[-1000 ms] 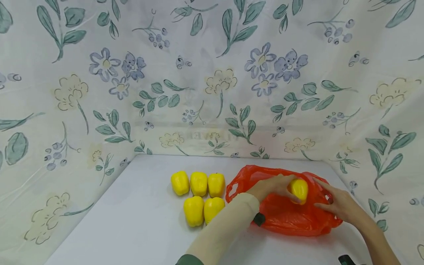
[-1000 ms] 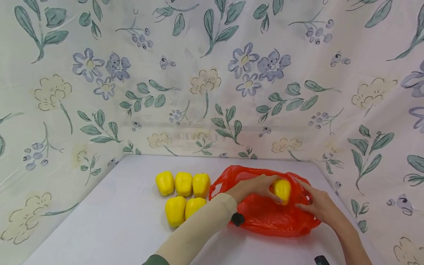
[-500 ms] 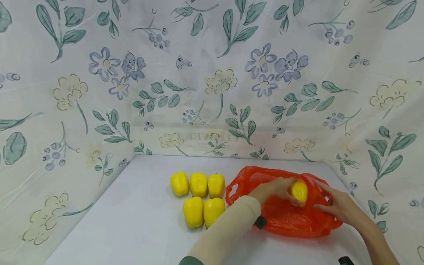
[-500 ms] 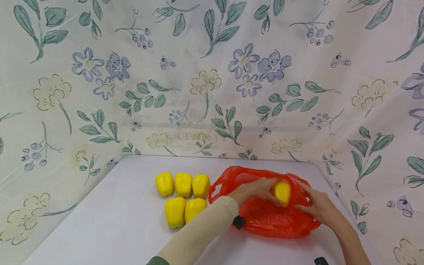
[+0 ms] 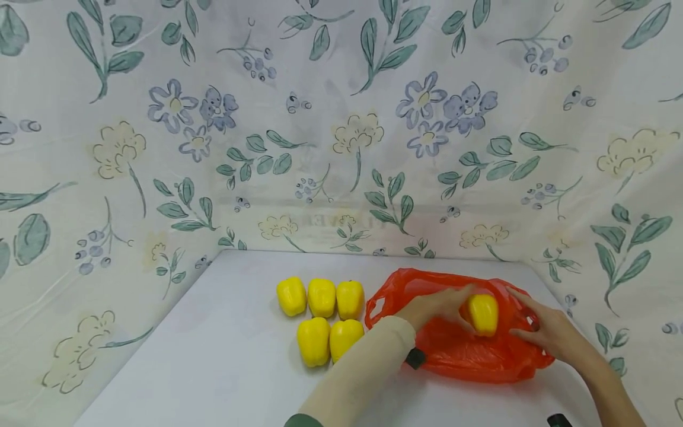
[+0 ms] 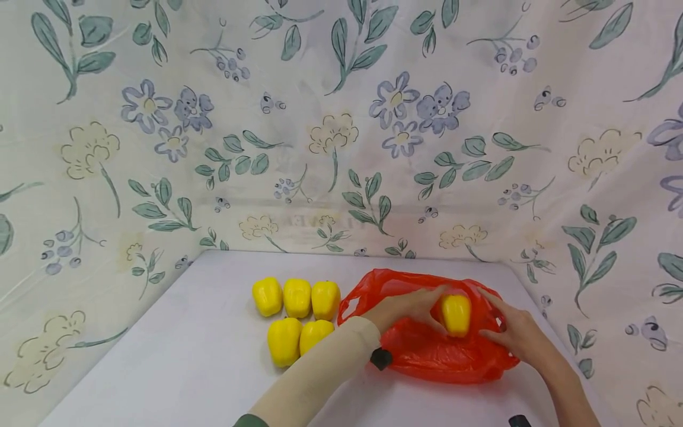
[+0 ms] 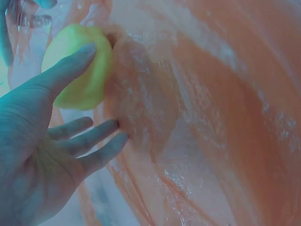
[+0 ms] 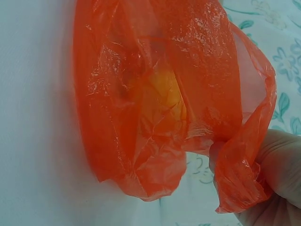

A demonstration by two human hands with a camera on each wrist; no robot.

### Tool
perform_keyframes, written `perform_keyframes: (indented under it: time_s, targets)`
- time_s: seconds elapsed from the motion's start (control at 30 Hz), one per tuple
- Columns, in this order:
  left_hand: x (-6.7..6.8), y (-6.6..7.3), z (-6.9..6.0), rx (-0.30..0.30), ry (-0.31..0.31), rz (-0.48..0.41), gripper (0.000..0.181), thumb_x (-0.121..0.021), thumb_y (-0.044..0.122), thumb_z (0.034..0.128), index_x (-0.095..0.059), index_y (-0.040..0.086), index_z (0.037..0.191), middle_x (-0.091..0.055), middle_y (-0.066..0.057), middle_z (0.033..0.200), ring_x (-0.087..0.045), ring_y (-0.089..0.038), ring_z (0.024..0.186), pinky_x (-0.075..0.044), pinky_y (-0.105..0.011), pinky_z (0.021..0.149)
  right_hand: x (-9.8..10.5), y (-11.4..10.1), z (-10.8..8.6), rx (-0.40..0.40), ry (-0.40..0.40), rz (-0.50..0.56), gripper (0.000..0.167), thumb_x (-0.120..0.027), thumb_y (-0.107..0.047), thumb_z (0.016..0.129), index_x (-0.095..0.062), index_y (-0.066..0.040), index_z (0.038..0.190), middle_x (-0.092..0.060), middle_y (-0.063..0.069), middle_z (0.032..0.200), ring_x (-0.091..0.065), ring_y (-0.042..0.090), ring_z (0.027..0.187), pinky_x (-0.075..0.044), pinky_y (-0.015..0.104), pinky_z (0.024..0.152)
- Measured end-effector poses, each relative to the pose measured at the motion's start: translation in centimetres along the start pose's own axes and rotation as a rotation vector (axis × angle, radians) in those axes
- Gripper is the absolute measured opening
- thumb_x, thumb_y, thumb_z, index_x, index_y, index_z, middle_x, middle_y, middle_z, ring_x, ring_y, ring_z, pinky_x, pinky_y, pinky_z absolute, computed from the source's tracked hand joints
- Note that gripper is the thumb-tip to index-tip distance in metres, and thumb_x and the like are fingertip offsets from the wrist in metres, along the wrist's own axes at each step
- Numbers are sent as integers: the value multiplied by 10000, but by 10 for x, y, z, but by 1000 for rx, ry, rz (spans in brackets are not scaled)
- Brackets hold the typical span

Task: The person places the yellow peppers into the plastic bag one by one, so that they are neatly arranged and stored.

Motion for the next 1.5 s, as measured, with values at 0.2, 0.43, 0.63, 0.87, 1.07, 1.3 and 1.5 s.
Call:
perform_keyframes:
  time_s: [0.2,0.43,0.63,0.87,1.07,1.3,1.5]
  targets:
    - [1,-3,-4,25,-20,40,985,-835,381,742,-191,528,1472,-414,249,1453,-394,-63,1321,-467,-412,1057,0,1,2,-8,-6,3,888,-788,-233,814,-282,-75,1527,-600,279,1181,-589,180,803,-585,261,597]
    - [2,-6,-12,76,-105,120,1058,-822,417,739,-97,530,1502,-351,242,1510,-366,-43,1345,-454,-375,1075,0,-1,4,13,-2,2,881,-791,-206,807,-296,-76,1523,-615,257,1161,-588,186,809,-586,261,603]
    - [10,-6,-26,67,-116,194,1025,-768,503,772,-62,512,1516,-291,232,1559,-334,-46,1397,-401,-386,1128,-3,-2,4,9,-13,20,872,-785,-218,814,-295,-96,1525,-584,294,1232,-595,193,836,-590,268,618]
    - [46,5,-67,-71,-131,313,820,-672,556,854,-191,495,1515,-351,234,1538,-325,-71,1441,-354,-398,1166,-6,-1,4,1,-10,28,881,-783,-244,815,-288,-102,1530,-577,302,1238,-594,185,806,-585,255,610]
    - [84,-3,-126,-277,-76,354,718,-665,504,885,-357,325,1509,-493,140,1465,-482,-70,1320,-457,-284,1066,-2,-3,5,17,4,18,869,-783,-239,816,-299,-93,1523,-584,299,1232,-607,186,832,-592,267,615]
    - [113,-57,-192,-178,39,214,676,-659,549,872,-410,358,1471,-538,72,1419,-549,-127,1201,-546,-298,899,-3,-1,3,5,0,39,879,-784,-237,814,-292,-122,1532,-574,300,1254,-613,191,844,-591,263,609]
    - [118,-105,-233,-100,124,145,642,-648,542,885,-443,324,1454,-578,15,1377,-580,-188,1197,-554,-331,911,-1,-1,4,26,28,8,873,-795,-212,803,-310,-90,1519,-579,299,1245,-616,234,901,-601,294,627]
Point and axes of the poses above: each hand's wrist, its own z-axis towards the middle knuckle, its own x-axis out of the back of the hand, y = z × x, the point moved 6 cm from there along z, towards the middle knuckle
